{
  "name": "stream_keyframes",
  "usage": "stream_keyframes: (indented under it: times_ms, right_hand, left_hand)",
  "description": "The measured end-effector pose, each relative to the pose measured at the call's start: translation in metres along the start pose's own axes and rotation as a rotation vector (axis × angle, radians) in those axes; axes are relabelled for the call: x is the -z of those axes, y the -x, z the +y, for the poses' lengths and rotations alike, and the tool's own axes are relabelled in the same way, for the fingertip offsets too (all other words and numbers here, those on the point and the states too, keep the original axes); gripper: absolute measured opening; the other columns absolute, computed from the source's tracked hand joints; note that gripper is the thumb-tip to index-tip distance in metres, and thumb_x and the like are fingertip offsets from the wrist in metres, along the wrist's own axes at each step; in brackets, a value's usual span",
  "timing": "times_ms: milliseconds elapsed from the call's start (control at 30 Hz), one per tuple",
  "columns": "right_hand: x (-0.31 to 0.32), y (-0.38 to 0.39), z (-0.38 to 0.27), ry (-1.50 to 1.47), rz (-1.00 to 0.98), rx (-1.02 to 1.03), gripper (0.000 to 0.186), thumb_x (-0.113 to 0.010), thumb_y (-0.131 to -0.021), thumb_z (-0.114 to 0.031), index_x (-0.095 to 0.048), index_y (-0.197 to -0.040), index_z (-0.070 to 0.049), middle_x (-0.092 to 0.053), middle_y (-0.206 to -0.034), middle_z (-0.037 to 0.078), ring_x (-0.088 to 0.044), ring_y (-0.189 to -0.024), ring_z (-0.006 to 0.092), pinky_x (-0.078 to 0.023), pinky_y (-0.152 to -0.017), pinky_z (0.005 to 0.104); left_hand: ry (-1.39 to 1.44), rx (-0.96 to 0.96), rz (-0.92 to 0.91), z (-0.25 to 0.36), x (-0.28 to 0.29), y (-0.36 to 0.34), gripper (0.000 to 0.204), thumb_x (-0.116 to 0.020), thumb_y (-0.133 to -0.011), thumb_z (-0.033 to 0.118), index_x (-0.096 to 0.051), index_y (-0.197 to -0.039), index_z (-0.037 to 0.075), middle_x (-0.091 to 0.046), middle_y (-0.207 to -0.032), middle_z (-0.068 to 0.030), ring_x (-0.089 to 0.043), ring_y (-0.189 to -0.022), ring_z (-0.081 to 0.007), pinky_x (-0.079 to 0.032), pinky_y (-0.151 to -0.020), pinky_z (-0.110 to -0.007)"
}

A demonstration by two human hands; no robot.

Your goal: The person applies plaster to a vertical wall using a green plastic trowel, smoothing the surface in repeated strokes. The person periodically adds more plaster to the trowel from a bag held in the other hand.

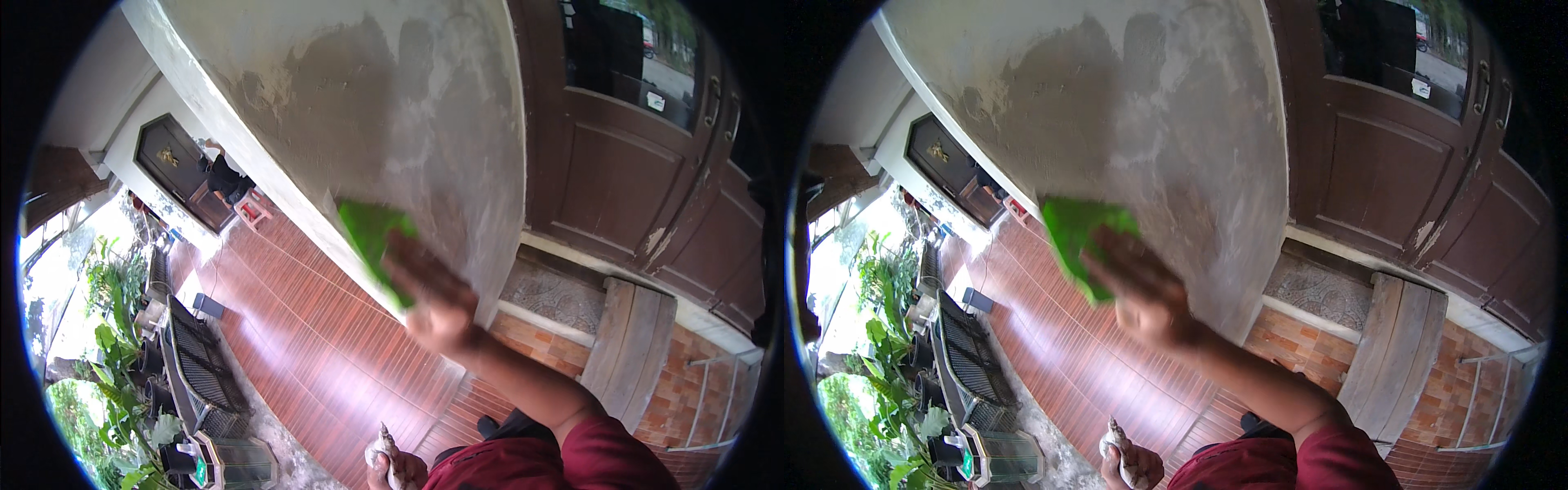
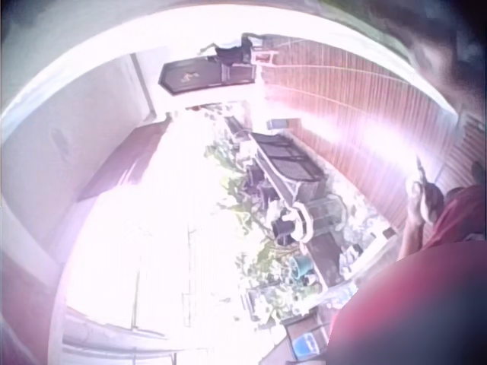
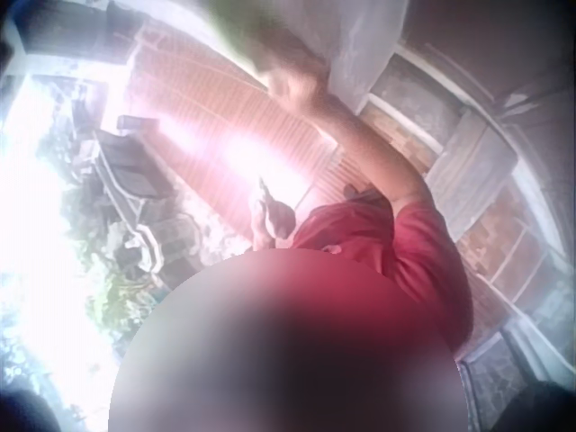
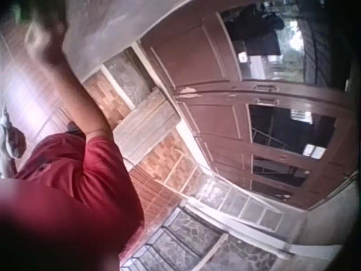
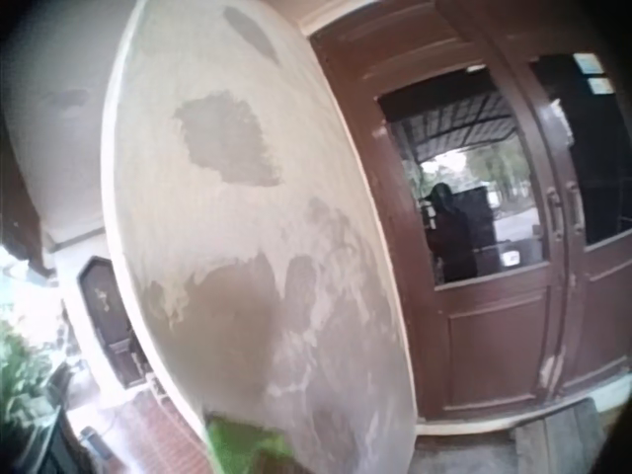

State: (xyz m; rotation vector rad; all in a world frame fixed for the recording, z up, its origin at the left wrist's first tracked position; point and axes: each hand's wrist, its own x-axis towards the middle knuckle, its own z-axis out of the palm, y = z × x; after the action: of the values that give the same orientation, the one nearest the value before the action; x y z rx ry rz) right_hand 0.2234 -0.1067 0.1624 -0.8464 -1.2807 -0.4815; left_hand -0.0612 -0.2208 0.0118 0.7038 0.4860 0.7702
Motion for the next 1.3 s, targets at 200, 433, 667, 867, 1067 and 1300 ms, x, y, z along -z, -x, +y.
stream_keyframes:
  times_ms: [200, 433, 667, 867, 1067, 1300]
  right_hand:
    - [-0.038, -0.024, 0.050, 0.071, -0.087, 0.080, 0.059, -0.064, -0.078, 0.006, -0.054, -0.133, -0.011, -0.053, -0.135, 0.019, -0.051, -0.127, 0.0331, -0.040, -0.109, 0.0457]
    - [0.010, 0.075, 0.010, -0.012, -0.282, -0.077, 0.051, -0.065, -0.076, 0.007, -0.061, -0.125, -0.007, -0.055, -0.134, 0.016, -0.052, -0.126, 0.0328, -0.041, -0.108, 0.0467]
    - [-0.018, 0.006, 0.038, 0.045, -0.002, -0.044, 0.053, -0.063, -0.075, 0.011, -0.062, -0.124, -0.009, -0.058, -0.131, 0.014, -0.055, -0.122, 0.0304, -0.043, -0.107, 0.0435]
    - [-0.027, 0.075, 0.011, -0.054, -0.214, -0.087, 0.064, -0.066, -0.072, 0.012, -0.057, -0.131, -0.009, -0.052, -0.137, 0.017, -0.050, -0.128, 0.0306, -0.038, -0.110, 0.0446]
    - [0.049, 0.122, -0.005, 0.016, -0.005, -0.545, 0.026, -0.060, -0.089, 0.002, -0.064, -0.115, 0.005, -0.068, -0.110, 0.021, -0.068, -0.092, 0.0194, -0.055, -0.075, 0.0302]
    - [0.025, 0.041, 0.042, -0.028, 0.138, -0.279, 0.038, -0.057, -0.082, 0.011, -0.063, -0.117, 0.000, -0.063, -0.121, 0.020, -0.063, -0.111, 0.0310, -0.053, -0.094, 0.0344]
  left_hand:
    - [-0.042, -0.001, -0.006, 0.001, 0.001, 0.005, 0.047, -0.049, -0.094, 0.048, -0.045, -0.066, 0.010, -0.044, -0.048, -0.0093, -0.036, -0.037, -0.0254, -0.030, -0.044, -0.041]
    - [-0.028, 0.014, 0.118, 0.001, -0.007, 0.011, 0.046, -0.049, -0.094, 0.047, -0.046, -0.067, 0.010, -0.044, -0.047, -0.0096, -0.037, -0.038, -0.0259, -0.031, -0.044, -0.041]
    - [-0.066, -0.010, -0.005, -0.004, 0.005, 0.010, 0.045, -0.048, -0.094, 0.048, -0.046, -0.069, 0.010, -0.044, -0.048, -0.0099, -0.038, -0.038, -0.0266, -0.030, -0.042, -0.041]
    - [-0.015, -0.004, 0.055, -0.005, -0.013, 0.016, 0.042, -0.052, -0.093, 0.046, -0.046, -0.072, 0.010, -0.044, -0.047, -0.0097, -0.039, -0.036, -0.0269, -0.032, -0.040, -0.041]
    - [-0.054, -0.044, -0.005, -0.009, -0.021, 0.009, 0.037, -0.056, -0.092, 0.041, -0.046, -0.078, 0.008, -0.045, -0.050, -0.0059, -0.043, -0.038, -0.0234, -0.035, -0.041, -0.039]
    - [-0.072, -0.023, -0.008, -0.011, -0.027, 0.007, 0.037, -0.058, -0.092, 0.040, -0.046, -0.081, 0.007, -0.043, -0.051, -0.0033, -0.044, -0.040, -0.0206, -0.035, -0.042, -0.037]
